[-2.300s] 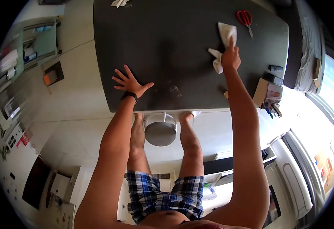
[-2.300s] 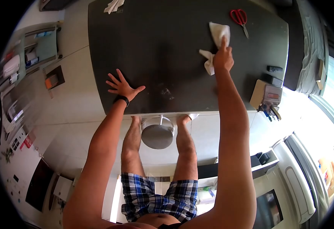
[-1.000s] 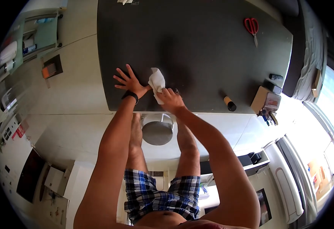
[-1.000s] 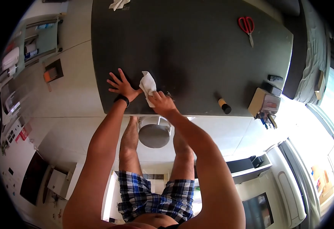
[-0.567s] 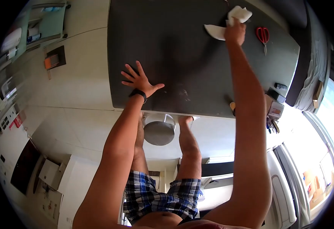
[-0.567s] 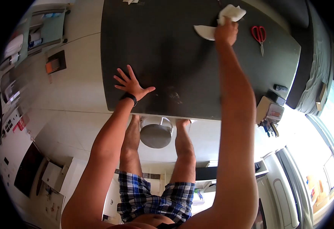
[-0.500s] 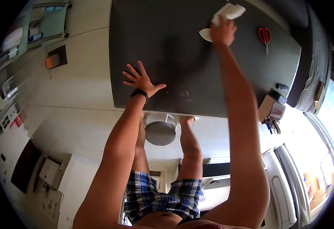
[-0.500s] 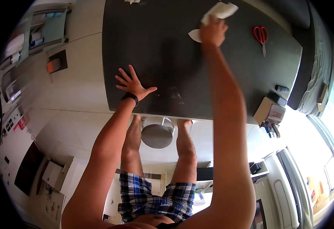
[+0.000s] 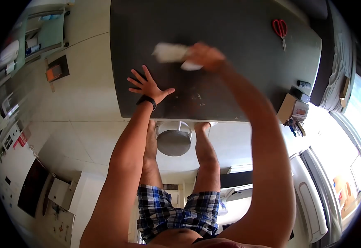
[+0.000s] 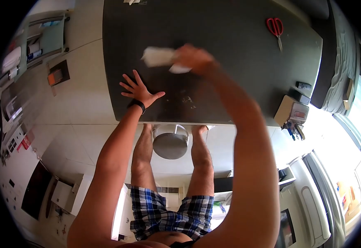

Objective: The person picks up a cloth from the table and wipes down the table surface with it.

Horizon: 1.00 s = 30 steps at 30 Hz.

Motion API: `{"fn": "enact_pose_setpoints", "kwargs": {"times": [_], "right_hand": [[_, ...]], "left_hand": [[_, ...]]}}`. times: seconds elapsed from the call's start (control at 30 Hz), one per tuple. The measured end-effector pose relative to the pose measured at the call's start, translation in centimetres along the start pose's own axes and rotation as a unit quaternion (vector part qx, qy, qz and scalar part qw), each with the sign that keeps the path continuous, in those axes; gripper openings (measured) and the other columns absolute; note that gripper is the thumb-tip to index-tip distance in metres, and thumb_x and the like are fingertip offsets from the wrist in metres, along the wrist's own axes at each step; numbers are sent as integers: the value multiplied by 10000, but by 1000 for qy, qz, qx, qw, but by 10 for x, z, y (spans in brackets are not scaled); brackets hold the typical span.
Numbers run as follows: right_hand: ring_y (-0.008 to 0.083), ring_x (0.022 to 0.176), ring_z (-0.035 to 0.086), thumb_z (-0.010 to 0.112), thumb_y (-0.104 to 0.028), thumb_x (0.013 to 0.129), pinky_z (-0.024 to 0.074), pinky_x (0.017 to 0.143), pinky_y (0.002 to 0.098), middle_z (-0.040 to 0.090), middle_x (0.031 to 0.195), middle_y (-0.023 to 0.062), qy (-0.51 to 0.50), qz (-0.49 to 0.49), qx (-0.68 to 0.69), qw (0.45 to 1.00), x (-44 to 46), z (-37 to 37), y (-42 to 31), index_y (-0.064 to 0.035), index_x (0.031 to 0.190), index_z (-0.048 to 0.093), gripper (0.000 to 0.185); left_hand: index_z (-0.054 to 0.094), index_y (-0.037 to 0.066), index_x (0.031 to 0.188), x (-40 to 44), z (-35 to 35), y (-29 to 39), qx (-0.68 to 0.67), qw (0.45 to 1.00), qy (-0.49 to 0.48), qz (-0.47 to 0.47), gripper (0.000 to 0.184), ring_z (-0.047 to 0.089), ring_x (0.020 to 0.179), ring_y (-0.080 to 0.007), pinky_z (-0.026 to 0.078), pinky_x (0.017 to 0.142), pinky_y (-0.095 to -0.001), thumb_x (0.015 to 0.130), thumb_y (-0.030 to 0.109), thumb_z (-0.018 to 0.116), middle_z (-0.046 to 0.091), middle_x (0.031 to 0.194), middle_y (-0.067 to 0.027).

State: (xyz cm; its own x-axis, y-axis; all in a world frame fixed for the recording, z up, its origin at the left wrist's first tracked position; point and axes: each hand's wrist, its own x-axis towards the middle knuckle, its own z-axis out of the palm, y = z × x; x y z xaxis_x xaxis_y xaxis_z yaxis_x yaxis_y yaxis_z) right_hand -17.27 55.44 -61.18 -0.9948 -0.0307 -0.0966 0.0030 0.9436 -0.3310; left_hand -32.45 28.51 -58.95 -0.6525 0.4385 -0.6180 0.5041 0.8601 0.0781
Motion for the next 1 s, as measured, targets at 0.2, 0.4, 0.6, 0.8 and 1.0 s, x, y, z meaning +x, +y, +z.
{"fn": "enact_pose_setpoints", "kwargs": {"times": [0.2,0.4,0.6,0.8,1.0], "right_hand": [[400,1207,602,657,-108,870,550,990,502,547,1315,142,258,566,16,783,-63,-31,126,-253,1276,684,432],[456,1228,567,738,-171,851,520,992,572,547,1326,232,288,522,97,797,-53,21,-36,-162,1321,635,481],[302,1082,613,777,-233,823,608,795,409,580,1185,114,94,239,173,951,-86,74,-257,-195,1205,687,394],[296,1226,614,684,-234,909,582,933,408,626,1314,69,-86,-79,175,978,-113,50,-126,-240,1240,701,331],[319,1229,627,640,-270,984,573,928,478,573,1375,102,-44,289,-14,956,-143,-10,69,-242,1368,613,386]], "left_hand": [[-217,172,1654,0,-3,4,8,1000,-15,-5,1749,-188,1502,-656,50,1098,-865,473,815,900,-246,1664,-359],[-218,179,1655,0,-5,4,18,999,-23,-15,1739,-175,1507,-652,60,1105,-860,485,788,915,-256,1665,-350],[-174,205,1670,2,5,4,14,1000,9,-16,1658,-181,1511,-643,36,1105,-864,549,637,969,-246,1682,-319],[-140,234,1677,6,18,-1,25,998,47,-15,1622,-155,1518,-641,48,1092,-877,561,634,967,-207,1696,-314],[-52,189,1695,-4,17,-10,-19,996,77,48,1639,-154,1515,-646,37,1082,-880,501,875,836,-176,1694,-337]]}}
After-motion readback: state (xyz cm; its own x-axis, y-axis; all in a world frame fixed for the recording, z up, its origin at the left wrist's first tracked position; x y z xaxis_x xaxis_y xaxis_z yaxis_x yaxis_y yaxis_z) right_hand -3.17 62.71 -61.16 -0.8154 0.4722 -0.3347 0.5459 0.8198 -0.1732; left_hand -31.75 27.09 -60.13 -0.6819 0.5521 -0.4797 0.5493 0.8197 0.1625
